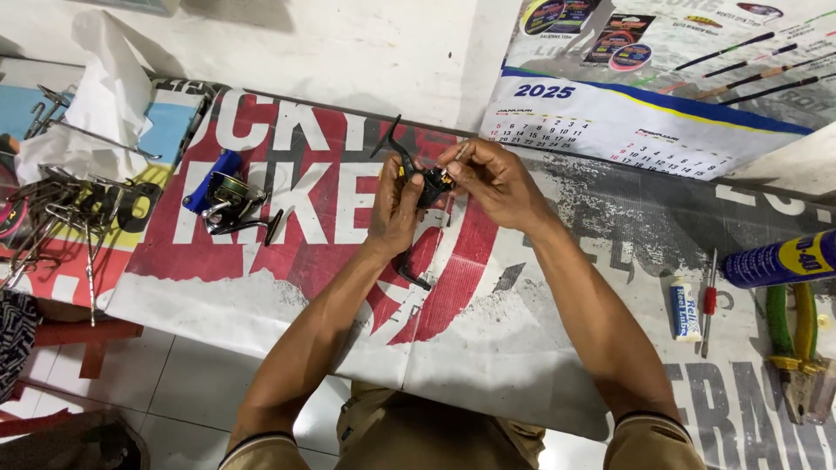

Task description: Disassembling a fishing reel to inspect the internal gears and rotor for maintenance.

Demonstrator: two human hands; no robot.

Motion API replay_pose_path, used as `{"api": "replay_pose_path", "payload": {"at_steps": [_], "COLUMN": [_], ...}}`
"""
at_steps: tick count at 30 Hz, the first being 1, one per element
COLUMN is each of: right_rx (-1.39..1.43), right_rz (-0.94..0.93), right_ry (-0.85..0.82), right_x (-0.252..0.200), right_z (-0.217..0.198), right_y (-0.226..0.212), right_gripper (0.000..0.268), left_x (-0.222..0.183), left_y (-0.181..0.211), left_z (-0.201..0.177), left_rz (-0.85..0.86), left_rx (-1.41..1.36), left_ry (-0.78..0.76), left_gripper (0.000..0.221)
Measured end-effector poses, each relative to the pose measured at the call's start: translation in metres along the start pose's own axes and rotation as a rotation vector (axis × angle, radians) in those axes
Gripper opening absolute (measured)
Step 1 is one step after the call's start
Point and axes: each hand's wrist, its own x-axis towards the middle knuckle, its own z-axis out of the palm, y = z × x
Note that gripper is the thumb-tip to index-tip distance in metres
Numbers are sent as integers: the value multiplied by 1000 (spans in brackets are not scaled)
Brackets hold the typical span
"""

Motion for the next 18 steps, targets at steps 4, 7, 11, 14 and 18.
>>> {"api": "replay_pose_path", "payload": {"at_steps": [4,7,11,14,18], "right_rx": [-50,-108,-266,-342,-353], "right_rz": [-37,-88,-120,-132,-142], "right_ry": [29,37,96,140,184], "right_x": [1,0,-5,-4,-2], "right_z": [1,9,24,42,47], "right_y": [-1,-18,-12,-13,-11], "right_gripper": [22,19,11,9,8], "left_x": [-4,-8,-1,-6,-1], "left_y": [-35,-30,-26,-57,1], "left_z": [-20,-22,-14,-19,-8], "left_rz": [12,-93,88,62,-42], "left_rx": [80,17,-72,-95,24], "left_ry": [21,73,161,242,273], "left_gripper": [27,56,72,63,44]}}
